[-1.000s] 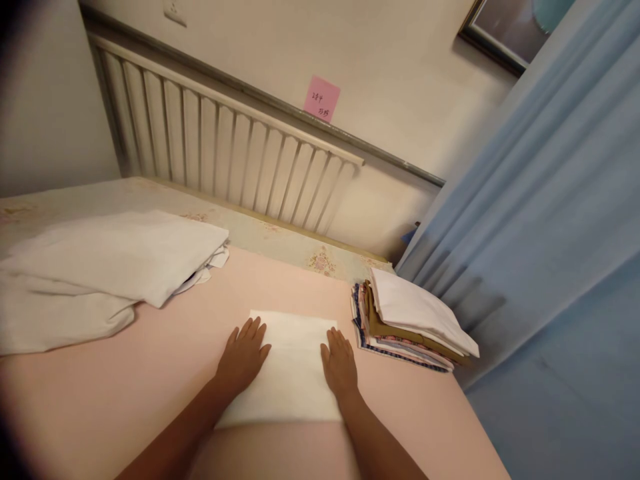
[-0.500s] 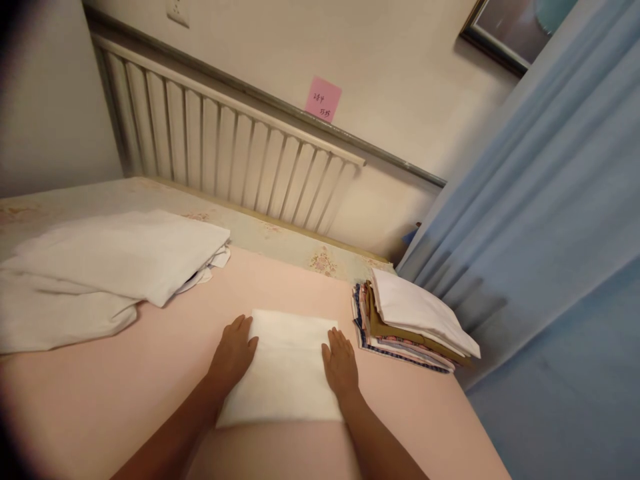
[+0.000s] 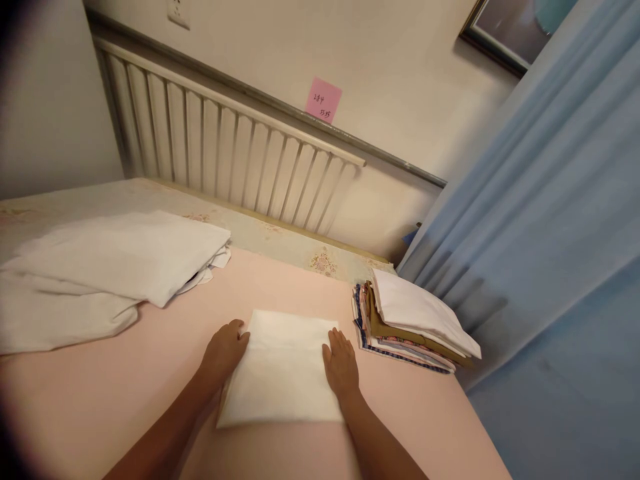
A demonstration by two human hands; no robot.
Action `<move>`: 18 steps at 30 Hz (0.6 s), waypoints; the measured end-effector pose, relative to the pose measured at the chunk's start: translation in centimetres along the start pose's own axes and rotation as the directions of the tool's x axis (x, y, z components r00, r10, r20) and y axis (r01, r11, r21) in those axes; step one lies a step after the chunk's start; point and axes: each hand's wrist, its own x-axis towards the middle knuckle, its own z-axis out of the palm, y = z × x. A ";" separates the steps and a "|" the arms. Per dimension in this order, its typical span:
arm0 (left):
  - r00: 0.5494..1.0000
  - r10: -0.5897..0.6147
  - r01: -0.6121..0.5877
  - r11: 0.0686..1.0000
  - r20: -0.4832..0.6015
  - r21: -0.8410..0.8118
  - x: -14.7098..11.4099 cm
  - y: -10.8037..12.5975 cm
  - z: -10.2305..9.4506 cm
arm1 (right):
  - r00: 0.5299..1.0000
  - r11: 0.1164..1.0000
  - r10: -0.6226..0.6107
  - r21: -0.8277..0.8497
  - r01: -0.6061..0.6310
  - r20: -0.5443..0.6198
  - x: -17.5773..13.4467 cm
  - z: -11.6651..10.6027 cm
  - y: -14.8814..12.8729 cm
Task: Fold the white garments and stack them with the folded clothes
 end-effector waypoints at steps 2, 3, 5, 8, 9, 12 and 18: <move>1.000 -0.015 0.016 0.998 0.019 -0.058 0.0 0.0 -0.2 | 1.000 1.000 0.002 0.003 -0.002 -0.003 0.0 0.0 0.0; 0.999 -0.034 0.037 0.994 0.033 -0.103 0.0 0.1 -0.3 | 1.000 1.000 0.005 0.004 -0.005 -0.004 0.0 0.0 0.0; 0.995 -0.082 0.093 0.978 0.065 -0.189 0.0 0.1 -0.7 | 1.000 1.000 0.012 0.004 -0.012 -0.005 0.0 0.0 -0.1; 0.988 -0.133 0.150 0.953 0.083 -0.264 0.0 -0.1 -1.1 | 1.000 1.000 0.011 0.010 -0.011 -0.015 0.0 0.0 -0.1; 0.987 -0.138 0.155 0.948 0.080 -0.277 0.0 -0.2 -1.1 | 1.000 1.000 0.011 0.014 -0.011 -0.020 0.0 0.1 -0.1; 0.983 -0.161 0.181 0.929 0.088 -0.324 -0.2 -0.5 -1.1 | 0.999 0.999 0.020 0.041 -0.019 -0.027 0.0 0.1 0.0; 0.978 -0.160 0.202 0.891 0.134 -0.408 -1.3 -0.6 -1.1 | 0.986 0.963 0.166 0.219 -0.159 -0.016 -0.1 -0.9 -0.2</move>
